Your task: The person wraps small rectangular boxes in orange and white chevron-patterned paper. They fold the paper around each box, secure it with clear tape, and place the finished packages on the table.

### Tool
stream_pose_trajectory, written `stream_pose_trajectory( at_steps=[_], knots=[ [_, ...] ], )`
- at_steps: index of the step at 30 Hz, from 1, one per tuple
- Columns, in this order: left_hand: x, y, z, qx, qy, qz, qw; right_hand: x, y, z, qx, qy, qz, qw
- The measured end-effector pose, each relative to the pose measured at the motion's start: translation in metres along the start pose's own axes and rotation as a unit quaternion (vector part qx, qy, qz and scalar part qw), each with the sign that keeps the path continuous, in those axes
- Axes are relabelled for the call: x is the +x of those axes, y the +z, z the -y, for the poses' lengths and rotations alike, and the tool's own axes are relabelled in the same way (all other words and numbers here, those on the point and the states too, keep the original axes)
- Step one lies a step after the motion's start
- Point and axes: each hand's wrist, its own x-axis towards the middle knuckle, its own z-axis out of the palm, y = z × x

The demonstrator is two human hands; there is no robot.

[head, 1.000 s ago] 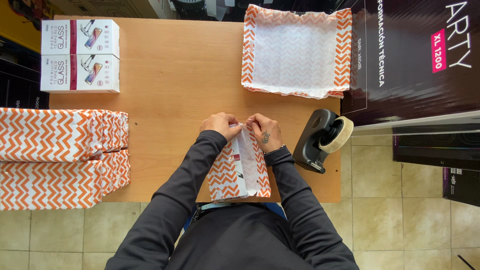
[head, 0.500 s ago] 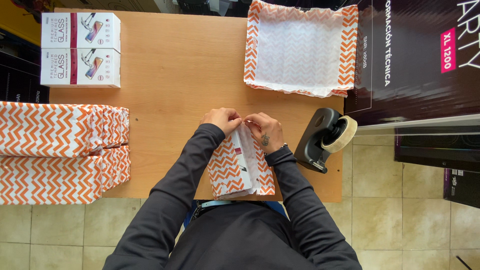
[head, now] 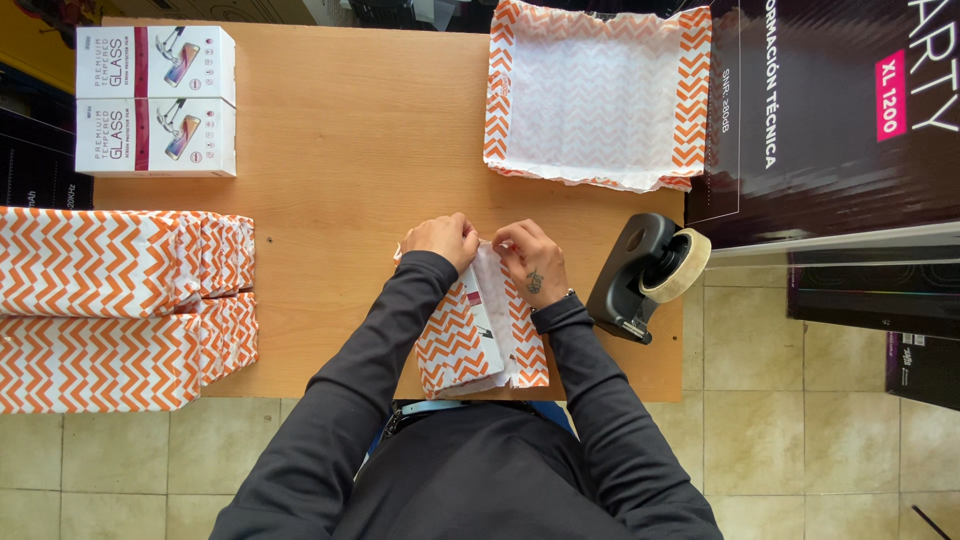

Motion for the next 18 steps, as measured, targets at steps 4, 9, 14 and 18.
stream_pose_trajectory(
  at_steps=[4,9,14,18],
  knots=[
    [-0.001,0.005,0.002,0.003,0.009,-0.018,1.000,0.006,-0.003,-0.002,0.044,0.022,0.000,0.999],
    [-0.002,0.007,0.007,0.006,0.024,-0.024,0.999,0.016,-0.006,-0.008,0.053,0.182,0.068,0.979],
    [0.006,0.022,0.017,0.015,0.032,-0.054,0.998,0.022,-0.006,-0.014,0.046,0.195,0.070,0.977],
    [-0.004,0.021,0.023,0.049,0.064,-0.179,0.980,0.017,-0.009,-0.006,-0.033,0.197,0.037,0.979]
  ],
)
